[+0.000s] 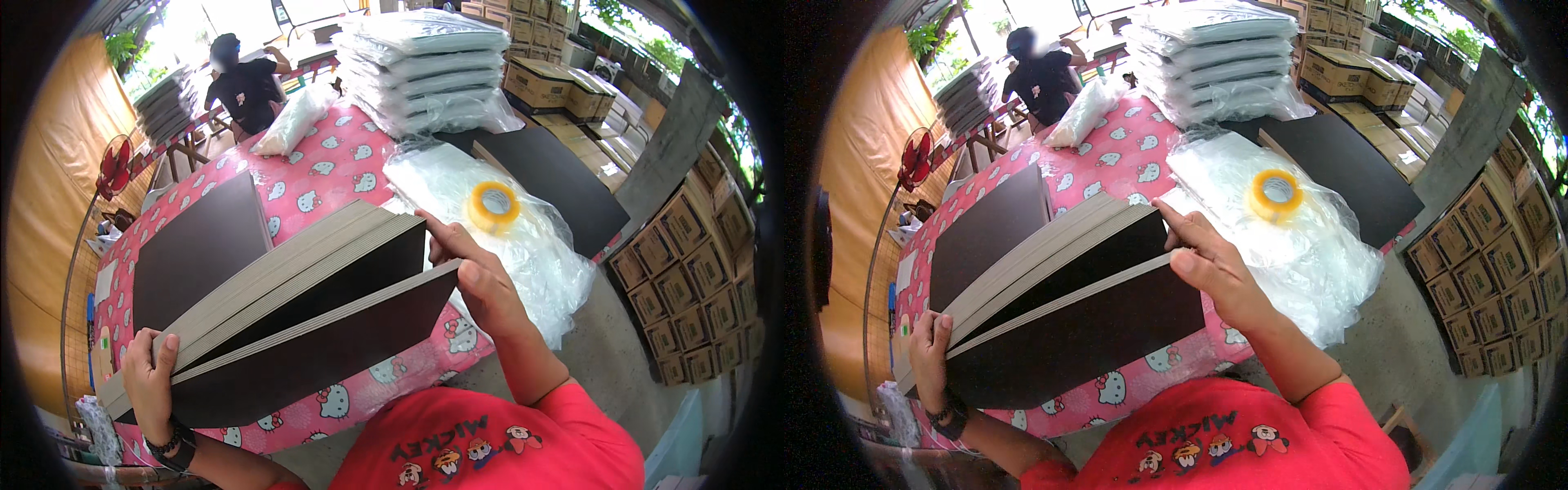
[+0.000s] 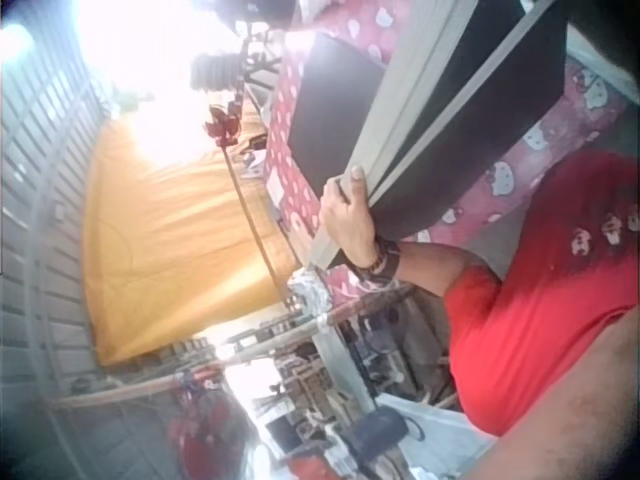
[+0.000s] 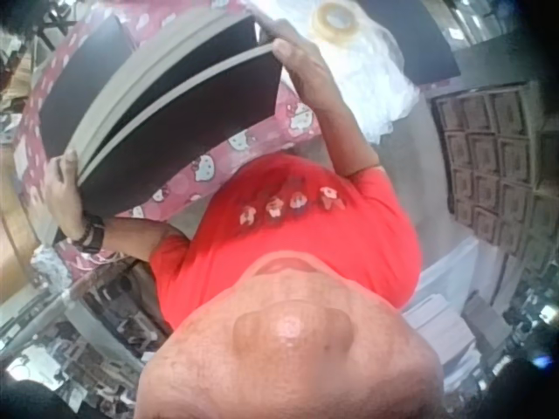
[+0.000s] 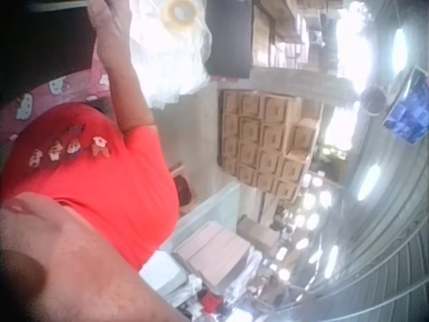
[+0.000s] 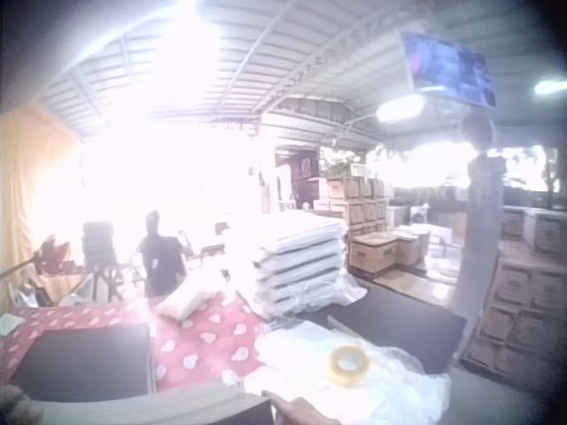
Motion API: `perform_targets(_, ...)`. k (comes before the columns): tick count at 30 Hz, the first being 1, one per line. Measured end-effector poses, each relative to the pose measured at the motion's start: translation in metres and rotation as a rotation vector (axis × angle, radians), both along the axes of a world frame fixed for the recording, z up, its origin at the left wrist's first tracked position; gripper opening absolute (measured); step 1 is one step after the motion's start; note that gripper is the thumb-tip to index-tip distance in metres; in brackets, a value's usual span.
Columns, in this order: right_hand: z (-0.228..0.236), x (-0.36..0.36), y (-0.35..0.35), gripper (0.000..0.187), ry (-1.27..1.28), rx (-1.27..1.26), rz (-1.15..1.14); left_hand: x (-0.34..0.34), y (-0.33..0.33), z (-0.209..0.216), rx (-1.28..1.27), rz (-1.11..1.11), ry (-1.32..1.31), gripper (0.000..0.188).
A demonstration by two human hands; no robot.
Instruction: The person picks up several black panels from a stack, places them onto a pink table one by one, and then gathers them into a stack by hand.
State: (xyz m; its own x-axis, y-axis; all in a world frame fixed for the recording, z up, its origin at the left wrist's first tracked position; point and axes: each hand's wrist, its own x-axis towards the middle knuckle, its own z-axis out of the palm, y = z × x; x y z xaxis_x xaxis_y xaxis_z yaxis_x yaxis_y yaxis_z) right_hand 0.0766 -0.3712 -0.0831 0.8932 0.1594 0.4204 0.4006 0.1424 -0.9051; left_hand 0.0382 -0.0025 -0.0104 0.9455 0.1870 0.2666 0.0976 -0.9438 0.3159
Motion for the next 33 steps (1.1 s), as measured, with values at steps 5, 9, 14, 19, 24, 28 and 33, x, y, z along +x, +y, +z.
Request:
perform_targets(5,-0.007,-0.006,-0.001,0.064,-0.074,-0.087,-0.059,0.001,0.004,-0.003,-0.003,-0.03,-0.013,0.049)
perform_targets(9,-0.008,-0.009,-0.004,0.062,-0.087,-0.098,-0.062,0.0,0.004,-0.003,-0.03,-0.019,-0.004,0.049)
perform_targets(14,-0.001,-0.011,0.004,0.056,-0.126,-0.033,-0.078,-0.001,0.003,-0.003,-0.029,-0.02,-0.015,0.049)
perform_targets(19,-0.003,-0.008,0.007,0.055,-0.104,0.077,-0.021,-0.001,0.002,-0.003,-0.009,-0.039,-0.023,0.049)
perform_targets(24,-0.009,-0.017,0.002,0.059,-0.112,-0.174,-0.176,-0.002,0.004,-0.006,-0.045,-0.021,-0.044,0.05)
perform_targets(28,-0.011,-0.018,0.0,0.06,-0.119,-0.155,-0.165,-0.001,0.004,-0.006,-0.053,-0.012,-0.028,0.05)
perform_targets(33,-0.01,-0.021,-0.002,0.059,-0.088,-0.145,-0.157,-0.001,0.004,-0.005,-0.047,0.01,-0.01,0.05)
